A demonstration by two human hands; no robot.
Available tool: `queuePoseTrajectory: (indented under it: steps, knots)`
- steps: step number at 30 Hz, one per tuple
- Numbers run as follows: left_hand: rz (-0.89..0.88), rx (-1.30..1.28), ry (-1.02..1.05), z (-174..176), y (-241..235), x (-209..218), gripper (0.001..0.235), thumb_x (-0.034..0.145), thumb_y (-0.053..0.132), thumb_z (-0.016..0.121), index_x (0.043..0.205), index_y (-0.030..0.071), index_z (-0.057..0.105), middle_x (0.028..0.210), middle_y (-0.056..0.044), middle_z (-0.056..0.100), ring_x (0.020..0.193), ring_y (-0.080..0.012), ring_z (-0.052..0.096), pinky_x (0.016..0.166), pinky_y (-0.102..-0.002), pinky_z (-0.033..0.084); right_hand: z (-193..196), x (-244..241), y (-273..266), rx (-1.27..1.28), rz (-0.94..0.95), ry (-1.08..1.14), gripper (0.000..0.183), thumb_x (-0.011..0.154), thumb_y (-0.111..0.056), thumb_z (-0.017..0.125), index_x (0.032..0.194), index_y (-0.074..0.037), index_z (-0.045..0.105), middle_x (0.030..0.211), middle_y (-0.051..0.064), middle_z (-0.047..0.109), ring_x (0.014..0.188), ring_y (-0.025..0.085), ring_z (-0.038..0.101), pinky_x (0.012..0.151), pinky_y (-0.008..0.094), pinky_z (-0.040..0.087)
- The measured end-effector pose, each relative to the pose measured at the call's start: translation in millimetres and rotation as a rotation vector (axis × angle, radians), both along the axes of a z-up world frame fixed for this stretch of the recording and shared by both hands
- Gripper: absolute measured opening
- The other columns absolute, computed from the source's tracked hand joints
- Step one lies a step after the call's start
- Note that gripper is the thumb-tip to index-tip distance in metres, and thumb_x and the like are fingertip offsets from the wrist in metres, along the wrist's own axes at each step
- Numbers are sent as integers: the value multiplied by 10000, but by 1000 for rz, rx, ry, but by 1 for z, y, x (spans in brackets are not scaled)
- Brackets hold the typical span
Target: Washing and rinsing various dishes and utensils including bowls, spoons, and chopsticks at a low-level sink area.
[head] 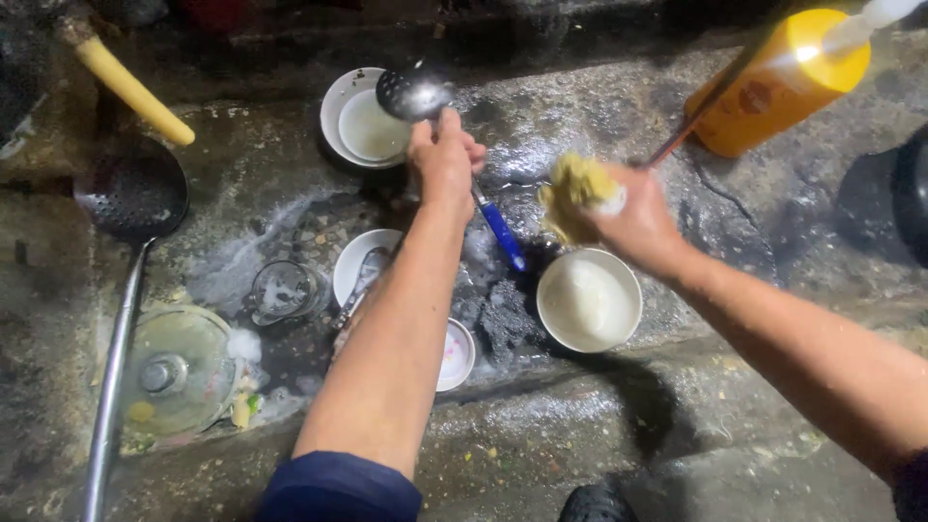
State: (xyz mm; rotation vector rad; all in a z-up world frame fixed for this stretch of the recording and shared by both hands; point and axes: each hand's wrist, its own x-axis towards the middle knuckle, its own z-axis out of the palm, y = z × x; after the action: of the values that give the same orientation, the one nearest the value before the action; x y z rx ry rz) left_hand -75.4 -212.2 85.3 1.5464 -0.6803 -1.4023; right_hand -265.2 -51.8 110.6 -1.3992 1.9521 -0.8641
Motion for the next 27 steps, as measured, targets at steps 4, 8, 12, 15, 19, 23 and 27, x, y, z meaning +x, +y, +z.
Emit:
queuePoseTrajectory:
  steps: [4, 8, 12, 15, 19, 23, 27]
  knots:
    - [-158, -81, 176, 28, 47, -21, 403, 1128, 485, 514, 1033, 102, 595, 811, -50, 593, 567, -147, 556, 483, -302, 455, 40, -9, -26, -477, 164, 144, 299, 1030, -171, 952, 1243, -8, 821, 1072, 200, 776, 991, 347, 719, 863, 487, 552]
    - [-519, -425, -14, -46, 72, -54, 243, 892, 12, 566, 924, 39, 805, 905, -44, 809, 832, -163, 622, 735, -410, 589, 44, 2, -48, -638, 336, 468, 618, 1050, -378, 959, 1518, -31, 752, 1528, 298, 635, 1367, 486, 641, 1124, 624, 508]
    - [-607, -492, -385, -19, 111, -22, 344, 926, 216, 624, 652, 11, 591, 622, -75, 577, 666, -171, 519, 614, -560, 430, 34, 0, -49, -598, 450, 548, 594, 1136, -434, 812, 1565, -42, 691, 1422, 236, 782, 1211, 420, 796, 977, 515, 678]
    - [-586, -727, -337, 9, 140, -10, 526, 1072, 329, 667, 641, 139, 432, 633, 32, 437, 624, -151, 395, 563, -484, 272, 56, -4, -44, -48, 177, 1, 169, 1012, -346, 834, 1028, -186, 782, 905, -29, 804, 786, 77, 700, 656, 277, 583]
    - [-812, -627, -450, 61, 159, 3, 488, 1082, 429, 740, 706, 125, 674, 622, -89, 683, 555, -268, 631, 509, -430, 446, 63, -9, -37, -37, -76, -254, 295, 994, -290, 938, 1117, -47, 824, 956, 106, 840, 801, 213, 824, 699, 373, 675]
    - [-682, -765, -708, 86, 155, -3, 456, 1000, 542, 770, 944, 89, 766, 921, -170, 810, 951, -438, 813, 820, -588, 622, 79, -3, -36, -393, -357, -501, 283, 909, -187, 1065, 980, -41, 834, 831, 43, 810, 672, 100, 740, 593, 330, 603]
    - [-160, -997, -681, 100, 175, -20, 325, 922, 208, 931, 1185, 80, 791, 1166, -82, 679, 1168, -359, 712, 1001, -481, 582, 76, -31, -62, -635, -435, -476, 557, 820, -121, 1178, 987, -27, 655, 828, 81, 777, 671, 180, 731, 566, 359, 604]
